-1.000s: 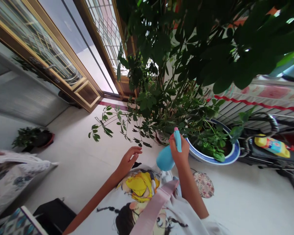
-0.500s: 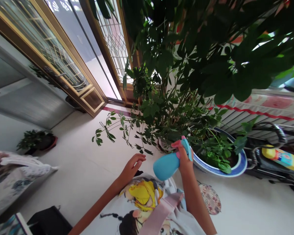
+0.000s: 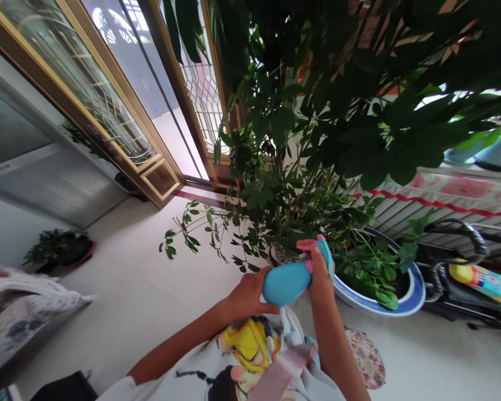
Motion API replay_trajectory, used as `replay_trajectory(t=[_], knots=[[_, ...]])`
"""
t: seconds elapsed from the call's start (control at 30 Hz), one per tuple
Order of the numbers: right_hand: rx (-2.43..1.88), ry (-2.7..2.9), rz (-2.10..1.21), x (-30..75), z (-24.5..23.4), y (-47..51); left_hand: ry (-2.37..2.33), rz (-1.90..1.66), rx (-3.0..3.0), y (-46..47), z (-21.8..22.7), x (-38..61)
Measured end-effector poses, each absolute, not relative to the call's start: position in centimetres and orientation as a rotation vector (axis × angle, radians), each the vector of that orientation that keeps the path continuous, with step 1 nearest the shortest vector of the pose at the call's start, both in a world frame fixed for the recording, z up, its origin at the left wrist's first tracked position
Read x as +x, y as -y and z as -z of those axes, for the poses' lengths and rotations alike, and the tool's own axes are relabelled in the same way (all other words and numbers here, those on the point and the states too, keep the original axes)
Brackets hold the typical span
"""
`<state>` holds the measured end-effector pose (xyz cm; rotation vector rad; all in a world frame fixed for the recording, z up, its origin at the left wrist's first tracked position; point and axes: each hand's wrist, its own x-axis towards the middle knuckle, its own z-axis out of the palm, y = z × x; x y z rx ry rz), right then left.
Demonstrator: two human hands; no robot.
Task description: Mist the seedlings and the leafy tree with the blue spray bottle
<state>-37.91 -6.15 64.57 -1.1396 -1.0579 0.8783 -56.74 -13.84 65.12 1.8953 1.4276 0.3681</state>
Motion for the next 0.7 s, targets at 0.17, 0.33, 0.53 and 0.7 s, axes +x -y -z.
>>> replay_trajectory(t=[0.17, 0.33, 0.53, 0.7], knots=[[-1.262, 1.037, -0.863, -37.9, -64.3, 6.4, -1.458, -0.357, 1.886, 14.0, -64.7, -57.0], [-1.285, 0.98, -0.867, -37.2, -64.6, 7.1, -1.377, -0.333, 1.835, 13.8, -64.4, -56.4], [-1.213, 1.095, -0.802, -35.4, -65.3, 8.3, -1.215, -0.367, 1.821, 13.8, -64.0, -55.3], [-1.279, 0.997, -0.745, -34.7, -65.3, 9.4, -1.172, -0.392, 1.843, 13.7, -64.4, -55.0]])
